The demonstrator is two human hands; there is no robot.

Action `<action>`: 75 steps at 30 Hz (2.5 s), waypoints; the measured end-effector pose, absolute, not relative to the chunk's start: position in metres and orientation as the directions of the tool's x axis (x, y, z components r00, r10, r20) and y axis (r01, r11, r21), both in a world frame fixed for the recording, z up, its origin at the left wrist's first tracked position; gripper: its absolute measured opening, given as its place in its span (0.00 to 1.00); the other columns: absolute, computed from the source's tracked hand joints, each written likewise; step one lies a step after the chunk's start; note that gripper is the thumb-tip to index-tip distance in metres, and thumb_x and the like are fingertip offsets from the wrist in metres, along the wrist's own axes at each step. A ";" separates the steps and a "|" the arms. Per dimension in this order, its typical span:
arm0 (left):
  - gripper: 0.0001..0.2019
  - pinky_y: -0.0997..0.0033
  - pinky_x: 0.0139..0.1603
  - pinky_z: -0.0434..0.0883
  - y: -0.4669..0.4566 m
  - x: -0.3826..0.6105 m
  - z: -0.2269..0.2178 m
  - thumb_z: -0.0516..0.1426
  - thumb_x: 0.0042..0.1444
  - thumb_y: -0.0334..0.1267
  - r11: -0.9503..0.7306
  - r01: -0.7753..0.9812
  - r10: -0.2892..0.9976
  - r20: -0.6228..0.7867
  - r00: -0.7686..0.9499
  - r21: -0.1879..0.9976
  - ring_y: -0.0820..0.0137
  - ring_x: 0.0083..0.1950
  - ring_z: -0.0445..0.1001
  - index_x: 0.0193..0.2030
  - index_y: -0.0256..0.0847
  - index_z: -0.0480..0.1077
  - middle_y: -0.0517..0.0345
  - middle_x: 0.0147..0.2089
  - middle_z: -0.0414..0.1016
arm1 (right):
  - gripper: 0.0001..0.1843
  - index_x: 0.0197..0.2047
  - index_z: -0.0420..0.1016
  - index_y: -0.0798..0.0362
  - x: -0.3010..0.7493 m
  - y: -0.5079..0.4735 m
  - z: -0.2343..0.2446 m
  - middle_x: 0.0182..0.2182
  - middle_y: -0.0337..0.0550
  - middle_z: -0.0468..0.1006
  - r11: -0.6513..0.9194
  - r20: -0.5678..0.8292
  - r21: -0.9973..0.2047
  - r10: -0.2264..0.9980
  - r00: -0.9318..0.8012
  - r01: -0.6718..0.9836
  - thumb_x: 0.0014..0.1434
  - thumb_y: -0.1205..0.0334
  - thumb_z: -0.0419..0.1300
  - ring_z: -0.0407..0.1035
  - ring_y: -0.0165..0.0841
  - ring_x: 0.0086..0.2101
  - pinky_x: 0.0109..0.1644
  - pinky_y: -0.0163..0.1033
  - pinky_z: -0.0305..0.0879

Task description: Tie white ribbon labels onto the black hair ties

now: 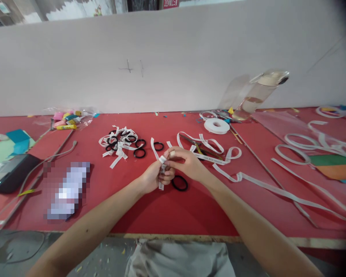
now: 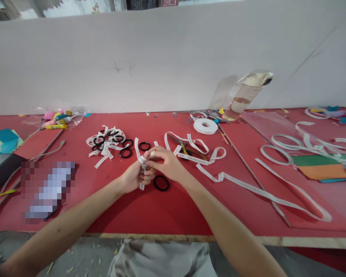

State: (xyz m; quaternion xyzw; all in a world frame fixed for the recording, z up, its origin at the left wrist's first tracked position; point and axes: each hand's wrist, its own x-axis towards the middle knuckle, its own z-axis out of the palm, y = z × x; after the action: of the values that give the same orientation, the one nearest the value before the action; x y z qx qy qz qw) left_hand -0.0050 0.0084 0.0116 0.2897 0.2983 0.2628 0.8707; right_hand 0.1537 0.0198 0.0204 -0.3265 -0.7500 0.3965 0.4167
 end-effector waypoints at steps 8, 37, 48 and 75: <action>0.24 0.80 0.17 0.38 0.009 -0.005 0.014 0.52 0.62 0.57 0.669 -0.275 0.646 -0.357 0.675 0.691 0.82 0.17 0.38 0.26 0.42 0.50 0.69 0.18 0.50 | 0.09 0.31 0.76 0.52 0.151 0.019 0.026 0.36 0.40 0.76 0.349 0.271 -0.932 0.851 -0.449 0.099 0.56 0.55 0.66 0.73 0.32 0.37 0.49 0.40 0.71; 0.18 0.78 0.27 0.58 0.006 -0.003 0.006 0.57 0.60 0.50 0.624 -0.401 0.709 -0.271 0.651 0.671 0.77 0.24 0.57 0.28 0.36 0.66 0.64 0.23 0.56 | 0.08 0.32 0.75 0.52 0.152 0.016 0.024 0.37 0.40 0.75 0.354 0.249 -0.925 0.841 -0.480 0.140 0.58 0.57 0.65 0.71 0.31 0.37 0.41 0.36 0.69; 0.23 0.81 0.20 0.41 0.009 -0.006 0.008 0.51 0.63 0.55 0.641 -0.326 0.685 -0.327 0.651 0.694 0.80 0.21 0.40 0.35 0.33 0.71 0.69 0.23 0.43 | 0.12 0.31 0.76 0.53 0.151 0.018 0.023 0.37 0.43 0.77 0.428 0.319 -0.893 0.818 -0.479 0.137 0.61 0.54 0.63 0.72 0.33 0.38 0.46 0.39 0.68; 0.29 0.76 0.21 0.43 0.009 -0.017 0.020 0.43 0.66 0.59 0.557 -0.486 0.711 -0.084 0.698 0.674 0.78 0.20 0.41 0.27 0.36 0.67 0.67 0.20 0.46 | 0.34 0.50 0.76 0.50 0.155 0.020 0.009 0.52 0.49 0.75 0.046 0.099 -0.993 0.847 -0.523 -0.112 0.56 0.30 0.56 0.72 0.40 0.49 0.49 0.44 0.70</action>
State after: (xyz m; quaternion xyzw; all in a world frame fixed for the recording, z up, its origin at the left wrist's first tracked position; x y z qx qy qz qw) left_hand -0.0167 0.0090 0.0198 0.3192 0.1766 0.3462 0.8643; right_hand 0.1550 0.0205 0.0087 -0.2999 -0.6120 0.6220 0.3855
